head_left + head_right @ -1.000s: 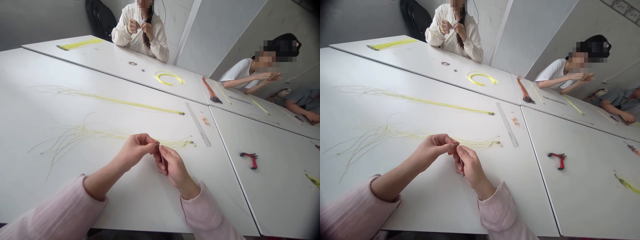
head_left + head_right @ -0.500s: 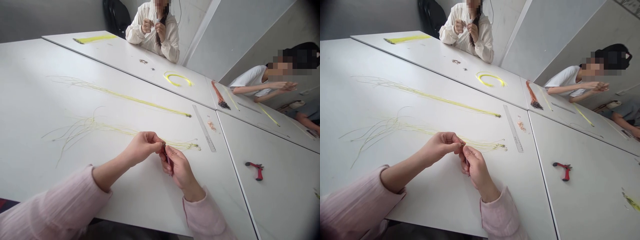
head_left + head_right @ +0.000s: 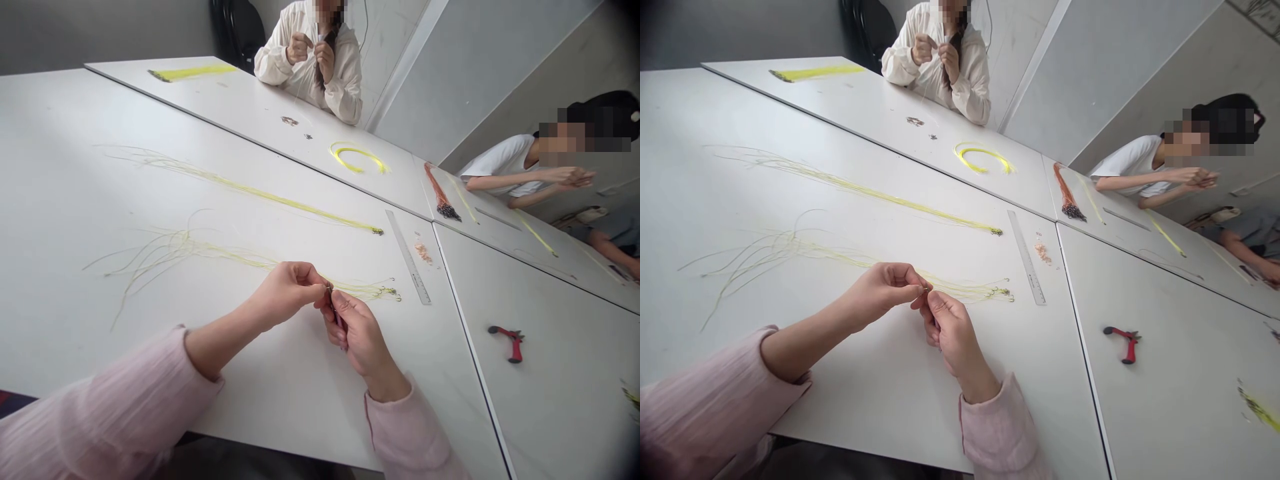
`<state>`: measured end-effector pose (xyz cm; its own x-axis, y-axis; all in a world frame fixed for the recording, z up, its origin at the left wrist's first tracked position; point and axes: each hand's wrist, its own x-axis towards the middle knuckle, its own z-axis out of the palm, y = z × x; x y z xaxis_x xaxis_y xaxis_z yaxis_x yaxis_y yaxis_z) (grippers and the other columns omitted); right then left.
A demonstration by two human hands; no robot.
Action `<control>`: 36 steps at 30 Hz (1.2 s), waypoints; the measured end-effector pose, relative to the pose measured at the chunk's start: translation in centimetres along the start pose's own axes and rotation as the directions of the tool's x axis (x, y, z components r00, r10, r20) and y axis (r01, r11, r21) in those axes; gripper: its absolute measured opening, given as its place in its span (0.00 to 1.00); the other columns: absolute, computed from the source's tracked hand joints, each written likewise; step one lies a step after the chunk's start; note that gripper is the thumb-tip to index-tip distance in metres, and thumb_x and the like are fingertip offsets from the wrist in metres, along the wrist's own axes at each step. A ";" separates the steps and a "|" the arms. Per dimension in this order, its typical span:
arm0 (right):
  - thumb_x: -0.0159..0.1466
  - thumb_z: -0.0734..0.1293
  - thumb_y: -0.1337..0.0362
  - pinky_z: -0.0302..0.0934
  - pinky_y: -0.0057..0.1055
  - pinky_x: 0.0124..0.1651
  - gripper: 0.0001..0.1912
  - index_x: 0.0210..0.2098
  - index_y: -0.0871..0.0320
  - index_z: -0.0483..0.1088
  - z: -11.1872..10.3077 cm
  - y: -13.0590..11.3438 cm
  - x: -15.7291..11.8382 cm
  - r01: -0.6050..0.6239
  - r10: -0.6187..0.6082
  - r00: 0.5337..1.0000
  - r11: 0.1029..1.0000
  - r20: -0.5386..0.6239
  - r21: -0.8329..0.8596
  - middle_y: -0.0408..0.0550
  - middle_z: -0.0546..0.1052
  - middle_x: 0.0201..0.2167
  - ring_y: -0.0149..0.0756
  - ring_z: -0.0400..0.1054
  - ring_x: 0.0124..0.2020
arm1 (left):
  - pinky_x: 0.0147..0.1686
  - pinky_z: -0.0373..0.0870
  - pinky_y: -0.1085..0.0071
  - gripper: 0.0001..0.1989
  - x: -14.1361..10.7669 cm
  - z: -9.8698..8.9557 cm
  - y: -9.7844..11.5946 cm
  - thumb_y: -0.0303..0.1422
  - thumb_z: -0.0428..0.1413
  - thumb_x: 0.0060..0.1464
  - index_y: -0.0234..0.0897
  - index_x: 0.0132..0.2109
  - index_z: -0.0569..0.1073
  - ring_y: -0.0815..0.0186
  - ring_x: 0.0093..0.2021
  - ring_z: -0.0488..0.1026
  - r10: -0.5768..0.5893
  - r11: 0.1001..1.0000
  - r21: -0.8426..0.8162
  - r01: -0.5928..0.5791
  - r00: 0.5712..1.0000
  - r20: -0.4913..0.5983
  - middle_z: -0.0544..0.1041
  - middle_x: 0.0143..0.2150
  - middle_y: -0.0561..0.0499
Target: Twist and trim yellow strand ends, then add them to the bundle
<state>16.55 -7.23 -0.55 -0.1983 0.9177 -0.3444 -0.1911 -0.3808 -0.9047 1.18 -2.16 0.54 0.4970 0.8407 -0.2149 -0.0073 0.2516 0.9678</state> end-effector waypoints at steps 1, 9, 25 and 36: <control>0.65 0.59 0.54 0.34 0.25 0.18 0.17 0.31 0.61 0.69 0.0 0.0 0.0 -0.002 0.002 1.000 1.000 -0.001 -0.001 0.39 0.57 0.24 0.18 0.44 0.15 | 0.39 0.68 0.67 0.04 0.0 0.0 0.0 0.27 0.53 0.47 0.38 0.26 0.69 0.65 0.34 0.74 0.005 1.000 -0.009 -0.005 1.000 0.003 0.73 0.24 0.55; 0.65 0.59 0.54 0.35 0.25 0.18 0.17 0.32 0.61 0.69 0.0 0.0 0.0 0.003 -0.003 1.000 1.000 0.012 -0.012 0.39 0.58 0.24 0.19 0.44 0.16 | 0.40 0.68 0.67 0.04 0.1 0.0 -0.1 0.27 0.54 0.46 0.37 0.25 0.69 0.63 0.38 0.75 0.000 1.000 0.005 0.001 1.000 -0.014 0.75 0.27 0.53; 0.64 0.59 0.53 0.33 0.26 0.19 0.17 0.30 0.61 0.67 0.0 -0.1 0.1 -0.006 0.005 1.000 0.998 -0.015 -0.066 0.38 0.56 0.22 0.20 0.42 0.16 | 0.40 0.69 0.66 0.04 -0.1 0.0 0.5 0.27 0.53 0.45 0.38 0.25 0.68 0.64 0.35 0.75 -0.011 1.000 0.010 0.011 1.000 0.004 0.74 0.24 0.54; 0.64 0.59 0.53 0.34 0.26 0.19 0.17 0.30 0.61 0.67 -0.2 -0.2 0.1 0.008 -0.006 1.000 0.996 0.011 -0.094 0.39 0.57 0.23 0.20 0.44 0.16 | 0.42 0.68 0.66 0.04 -0.1 -0.1 0.7 0.28 0.54 0.45 0.38 0.24 0.69 0.59 0.44 0.74 -0.029 0.998 0.054 0.028 1.000 0.012 0.75 0.26 0.52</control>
<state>16.78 -7.09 -0.46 -0.2077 0.9188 -0.3357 -0.1011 -0.3615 -0.9269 1.02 -2.02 1.23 0.5073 0.8273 -0.2412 0.0532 0.2492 0.9670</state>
